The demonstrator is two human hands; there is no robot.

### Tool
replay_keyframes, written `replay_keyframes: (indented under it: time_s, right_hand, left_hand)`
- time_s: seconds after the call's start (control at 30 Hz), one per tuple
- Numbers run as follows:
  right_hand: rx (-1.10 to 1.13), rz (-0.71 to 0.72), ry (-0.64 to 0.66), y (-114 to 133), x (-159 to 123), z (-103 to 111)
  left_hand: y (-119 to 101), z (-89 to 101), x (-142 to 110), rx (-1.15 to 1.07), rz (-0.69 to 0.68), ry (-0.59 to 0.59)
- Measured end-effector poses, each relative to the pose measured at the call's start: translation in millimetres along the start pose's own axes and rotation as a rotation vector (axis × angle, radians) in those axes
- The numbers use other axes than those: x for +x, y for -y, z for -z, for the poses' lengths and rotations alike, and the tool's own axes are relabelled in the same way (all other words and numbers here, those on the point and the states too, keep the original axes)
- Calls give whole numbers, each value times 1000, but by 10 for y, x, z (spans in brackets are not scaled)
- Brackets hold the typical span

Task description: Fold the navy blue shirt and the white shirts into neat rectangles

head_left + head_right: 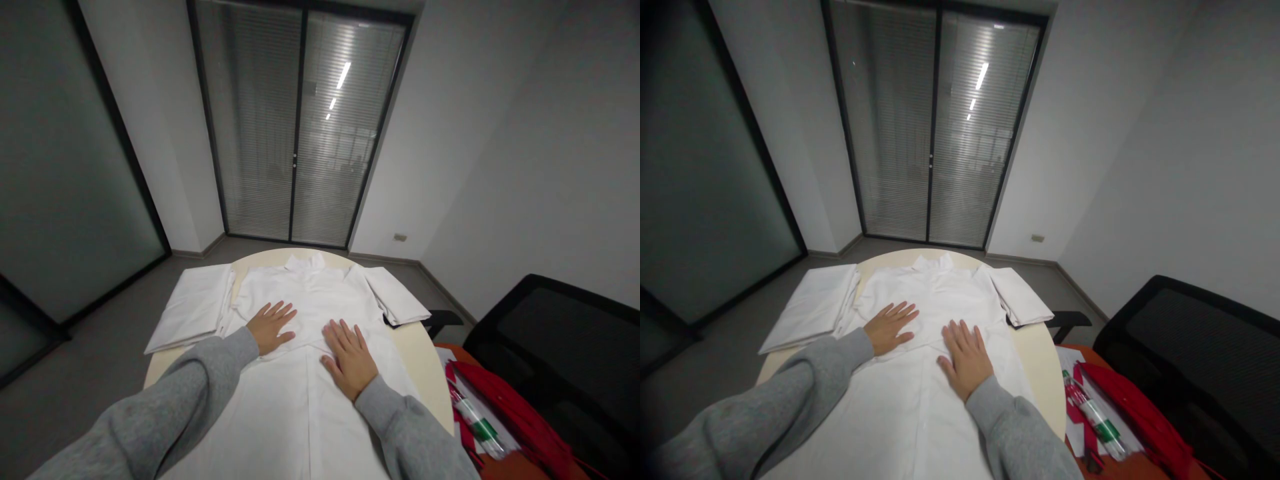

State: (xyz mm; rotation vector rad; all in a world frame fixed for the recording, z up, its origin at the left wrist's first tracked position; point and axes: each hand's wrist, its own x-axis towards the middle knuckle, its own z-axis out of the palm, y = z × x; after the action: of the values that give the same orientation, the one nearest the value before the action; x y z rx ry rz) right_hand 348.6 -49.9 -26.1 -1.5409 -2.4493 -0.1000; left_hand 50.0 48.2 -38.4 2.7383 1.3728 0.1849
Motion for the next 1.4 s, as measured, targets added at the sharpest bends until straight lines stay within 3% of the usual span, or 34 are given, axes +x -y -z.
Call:
replay_keyframes:
  time_s: [0.13, 0.43, 0.67, 0.87, 1.1, 1.3, 1.4]
  right_hand:
    - [14, -1, 91, -22, 14, -32]
    - [32, -42, 114, -19, -2, -55]
    - [27, -309, 126, -34, 13, -33]
    - [24, -409, 161, -58, 25, -33]
    - [-21, -493, 238, -58, 14, 4]
    - [-52, -520, 254, -78, -22, 21]
    - [-45, -518, 235, -74, -30, 29]
  left_hand:
    - [12, -43, -12, 4, 9, -52]
    - [109, -81, -8, -30, 120, -95]
    - [303, -80, -7, -15, 304, -85]
    - [398, -100, 14, -10, 450, -82]
    - [561, 9, 254, -13, 661, 45]
    - [766, 59, 547, -13, 698, 29]
    - [875, 75, 726, -6, 651, -14]
